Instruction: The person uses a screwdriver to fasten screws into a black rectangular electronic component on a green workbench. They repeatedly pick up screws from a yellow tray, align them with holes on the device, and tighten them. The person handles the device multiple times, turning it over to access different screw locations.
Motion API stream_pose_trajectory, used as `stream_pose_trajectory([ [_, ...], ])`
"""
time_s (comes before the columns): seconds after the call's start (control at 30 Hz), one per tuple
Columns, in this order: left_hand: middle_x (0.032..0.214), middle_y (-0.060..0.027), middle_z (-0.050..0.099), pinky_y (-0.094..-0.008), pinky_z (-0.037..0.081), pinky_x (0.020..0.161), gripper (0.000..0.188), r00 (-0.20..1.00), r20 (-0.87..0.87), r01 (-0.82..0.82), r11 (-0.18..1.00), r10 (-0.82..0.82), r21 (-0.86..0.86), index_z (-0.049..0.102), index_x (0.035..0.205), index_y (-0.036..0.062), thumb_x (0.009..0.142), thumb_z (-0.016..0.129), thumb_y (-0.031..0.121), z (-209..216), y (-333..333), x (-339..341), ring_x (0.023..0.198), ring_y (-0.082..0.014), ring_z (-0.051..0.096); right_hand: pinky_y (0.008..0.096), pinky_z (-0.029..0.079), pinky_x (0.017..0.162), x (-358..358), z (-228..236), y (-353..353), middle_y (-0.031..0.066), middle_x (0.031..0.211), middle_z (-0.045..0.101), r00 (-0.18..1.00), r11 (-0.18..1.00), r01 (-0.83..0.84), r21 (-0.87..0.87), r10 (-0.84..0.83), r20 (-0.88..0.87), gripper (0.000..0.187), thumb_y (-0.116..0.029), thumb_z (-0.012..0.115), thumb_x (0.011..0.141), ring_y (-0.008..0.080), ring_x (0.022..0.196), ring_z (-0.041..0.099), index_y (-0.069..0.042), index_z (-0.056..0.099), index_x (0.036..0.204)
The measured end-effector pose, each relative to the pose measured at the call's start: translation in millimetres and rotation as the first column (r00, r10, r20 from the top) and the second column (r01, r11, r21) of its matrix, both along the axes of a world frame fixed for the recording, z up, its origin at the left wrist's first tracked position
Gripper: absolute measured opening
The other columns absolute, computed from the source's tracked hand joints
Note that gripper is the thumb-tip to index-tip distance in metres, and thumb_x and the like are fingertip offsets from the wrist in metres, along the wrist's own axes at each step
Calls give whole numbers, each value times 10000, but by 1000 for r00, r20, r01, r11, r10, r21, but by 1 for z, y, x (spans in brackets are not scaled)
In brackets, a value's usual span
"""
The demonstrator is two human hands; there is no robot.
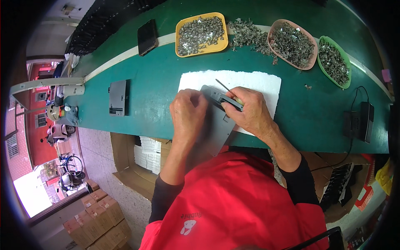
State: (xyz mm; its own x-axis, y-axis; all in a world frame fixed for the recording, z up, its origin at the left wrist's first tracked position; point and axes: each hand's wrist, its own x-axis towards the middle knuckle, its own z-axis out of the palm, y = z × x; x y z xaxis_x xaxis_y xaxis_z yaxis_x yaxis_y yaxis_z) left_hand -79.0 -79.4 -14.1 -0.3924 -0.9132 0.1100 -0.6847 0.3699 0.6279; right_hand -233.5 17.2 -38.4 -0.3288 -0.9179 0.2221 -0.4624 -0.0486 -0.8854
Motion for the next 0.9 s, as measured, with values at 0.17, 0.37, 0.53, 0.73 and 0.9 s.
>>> stream_pose_trajectory([
  [0.17,761,-101,676,-314,507,634,114,1000,-30,-1,988,-4,-156,662,854,-22,815,698,79,-10,5,-2,647,-167,629,336,515,635,0,-3,-1,137,752,667,1000,1000,-1,-8,0,-30,183,-82,718,792,235,679,670,38,644,909],
  [0.37,788,-120,623,-375,498,615,53,998,-32,50,955,-62,-294,640,825,-2,797,682,16,-12,7,-3,653,-266,616,346,517,646,-1,1,0,148,757,667,1000,1000,-13,25,13,9,184,-89,713,796,252,699,674,38,640,908],
  [0.53,920,-127,633,-366,524,671,197,988,63,153,879,-140,-451,704,958,0,769,659,-34,-16,20,4,762,-263,628,476,463,623,1,2,-2,215,695,574,998,999,14,-32,-12,65,223,-128,664,792,433,676,588,26,513,735],
  [0.73,1102,-127,592,-398,508,796,421,887,425,342,874,-180,-345,654,1185,2,766,646,37,6,34,7,985,-305,594,463,474,631,1,1,-2,215,713,595,996,1000,1,-10,0,89,204,-134,667,790,423,694,608,35,554,773],
  [0.9,1111,-119,586,-397,504,797,438,845,490,396,866,-214,-305,632,1205,4,769,641,41,8,28,8,1003,-301,586,456,496,660,-2,6,0,204,773,628,998,998,-30,55,27,65,179,-135,651,828,411,713,627,36,603,840],
])
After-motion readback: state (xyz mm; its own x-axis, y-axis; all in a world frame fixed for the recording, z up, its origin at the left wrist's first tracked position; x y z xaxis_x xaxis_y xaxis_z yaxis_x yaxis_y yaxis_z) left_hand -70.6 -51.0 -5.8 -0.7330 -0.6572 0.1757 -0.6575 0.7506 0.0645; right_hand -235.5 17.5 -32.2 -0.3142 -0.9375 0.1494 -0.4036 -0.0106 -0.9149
